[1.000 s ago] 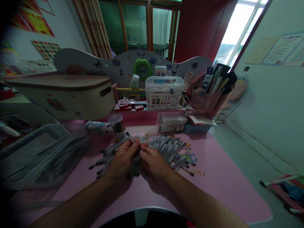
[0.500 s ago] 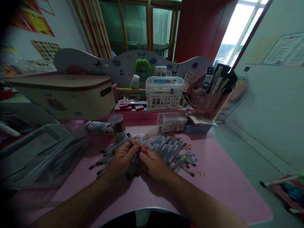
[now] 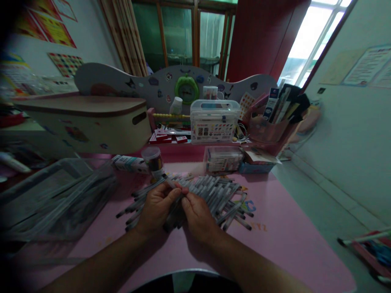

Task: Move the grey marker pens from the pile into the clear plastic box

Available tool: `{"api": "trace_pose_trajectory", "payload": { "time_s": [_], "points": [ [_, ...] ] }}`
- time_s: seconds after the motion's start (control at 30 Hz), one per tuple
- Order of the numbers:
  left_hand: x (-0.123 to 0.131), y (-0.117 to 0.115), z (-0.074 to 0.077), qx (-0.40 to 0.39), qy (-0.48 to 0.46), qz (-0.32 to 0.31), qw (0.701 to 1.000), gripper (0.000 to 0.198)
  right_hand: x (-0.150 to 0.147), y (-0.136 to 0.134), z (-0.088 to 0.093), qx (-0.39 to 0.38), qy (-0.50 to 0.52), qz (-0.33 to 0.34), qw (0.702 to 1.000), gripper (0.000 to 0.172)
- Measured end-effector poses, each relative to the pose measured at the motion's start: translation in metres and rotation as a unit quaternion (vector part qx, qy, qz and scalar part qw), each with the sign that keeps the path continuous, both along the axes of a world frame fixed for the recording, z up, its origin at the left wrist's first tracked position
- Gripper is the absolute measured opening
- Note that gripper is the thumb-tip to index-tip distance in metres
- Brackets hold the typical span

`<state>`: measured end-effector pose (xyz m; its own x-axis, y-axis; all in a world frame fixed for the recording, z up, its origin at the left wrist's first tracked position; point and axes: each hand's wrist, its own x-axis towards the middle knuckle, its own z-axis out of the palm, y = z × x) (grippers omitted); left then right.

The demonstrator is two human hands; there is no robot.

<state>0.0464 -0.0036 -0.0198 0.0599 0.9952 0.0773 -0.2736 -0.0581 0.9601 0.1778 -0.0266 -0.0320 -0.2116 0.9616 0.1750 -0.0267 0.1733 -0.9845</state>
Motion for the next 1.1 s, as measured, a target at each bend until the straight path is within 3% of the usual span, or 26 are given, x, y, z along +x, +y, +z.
{"api": "trace_pose_trajectory", "payload": {
  "time_s": [0.2,0.5,0.67,0.77,0.93,1.1],
  "points": [
    [0.001,-0.001,-0.001,-0.032,-0.029,0.012,0.999,0.015,0.002,0.0,0.003,-0.026,-0.003,0.008,1.0,0.033],
    [-0.002,0.004,0.003,-0.012,-0.023,0.001,1.0,0.015,0.002,0.001,0.002,-0.019,0.005,0.024,1.0,0.033],
    [-0.012,0.016,0.004,-0.07,-0.038,0.005,0.997,0.029,0.013,0.011,0.001,-0.059,0.004,-0.04,0.997,0.032],
    [-0.02,0.021,0.005,-0.117,-0.029,-0.09,0.989,0.034,0.019,0.02,0.0,-0.125,0.052,-0.071,0.988,0.035],
    [-0.026,0.019,0.005,-0.177,-0.044,-0.257,0.949,0.037,0.024,0.027,0.001,-0.17,0.096,-0.048,0.98,0.048],
    [-0.027,0.017,0.0,-0.203,-0.069,-0.321,0.923,0.032,0.025,0.025,0.002,-0.16,0.058,-0.005,0.985,0.055]
  ]
}}
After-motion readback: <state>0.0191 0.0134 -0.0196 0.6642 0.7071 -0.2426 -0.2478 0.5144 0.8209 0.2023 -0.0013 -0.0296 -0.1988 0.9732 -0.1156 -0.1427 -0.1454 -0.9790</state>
